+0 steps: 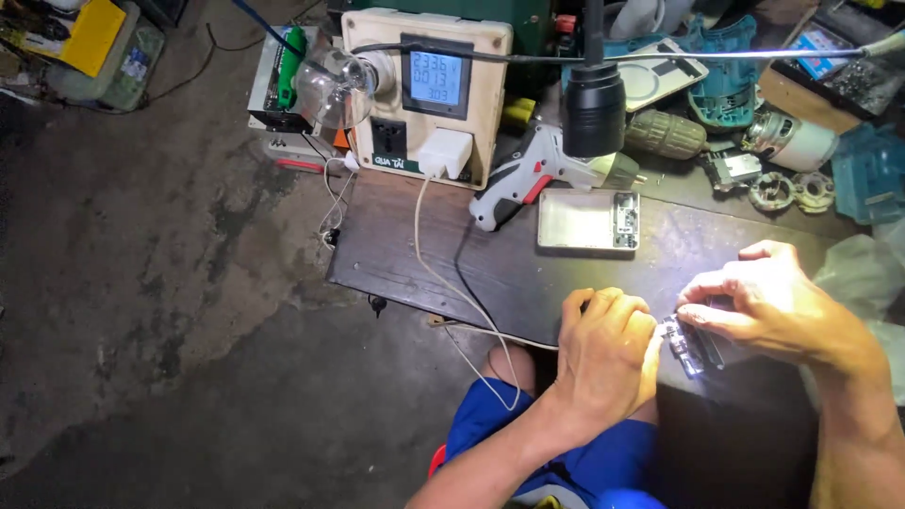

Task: Unpacking a small electronic module and testing its circuitry using a digital multimeter.

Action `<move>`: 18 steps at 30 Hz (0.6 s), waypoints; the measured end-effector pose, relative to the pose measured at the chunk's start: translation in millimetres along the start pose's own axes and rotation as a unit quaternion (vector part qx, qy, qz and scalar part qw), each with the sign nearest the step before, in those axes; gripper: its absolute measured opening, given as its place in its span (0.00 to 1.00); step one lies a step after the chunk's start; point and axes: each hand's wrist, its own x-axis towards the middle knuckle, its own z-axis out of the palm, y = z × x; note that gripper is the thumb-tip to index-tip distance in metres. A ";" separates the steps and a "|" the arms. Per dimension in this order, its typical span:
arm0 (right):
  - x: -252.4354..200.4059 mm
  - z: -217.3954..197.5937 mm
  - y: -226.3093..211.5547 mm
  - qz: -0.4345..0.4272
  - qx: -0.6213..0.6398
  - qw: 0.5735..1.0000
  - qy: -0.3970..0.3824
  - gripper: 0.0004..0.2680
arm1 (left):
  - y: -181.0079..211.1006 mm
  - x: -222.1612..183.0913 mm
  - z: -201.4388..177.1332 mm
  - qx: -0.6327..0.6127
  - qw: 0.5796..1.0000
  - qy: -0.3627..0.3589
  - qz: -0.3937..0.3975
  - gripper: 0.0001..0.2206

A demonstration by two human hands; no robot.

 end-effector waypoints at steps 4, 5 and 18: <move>1.3 7.9 3.0 0.160 0.067 0.975 -0.138 0.11 | 1.8 2.4 -4.4 -0.003 1.000 0.010 0.004 0.07; 5.7 5.3 1.6 0.206 0.058 0.959 -0.186 0.15 | 2.0 2.7 -5.3 0.006 1.000 0.002 0.005 0.06; 69.0 -65.3 -31.2 0.283 0.099 0.923 -0.241 0.15 | -0.9 5.7 -3.0 0.013 1.000 -0.004 0.020 0.05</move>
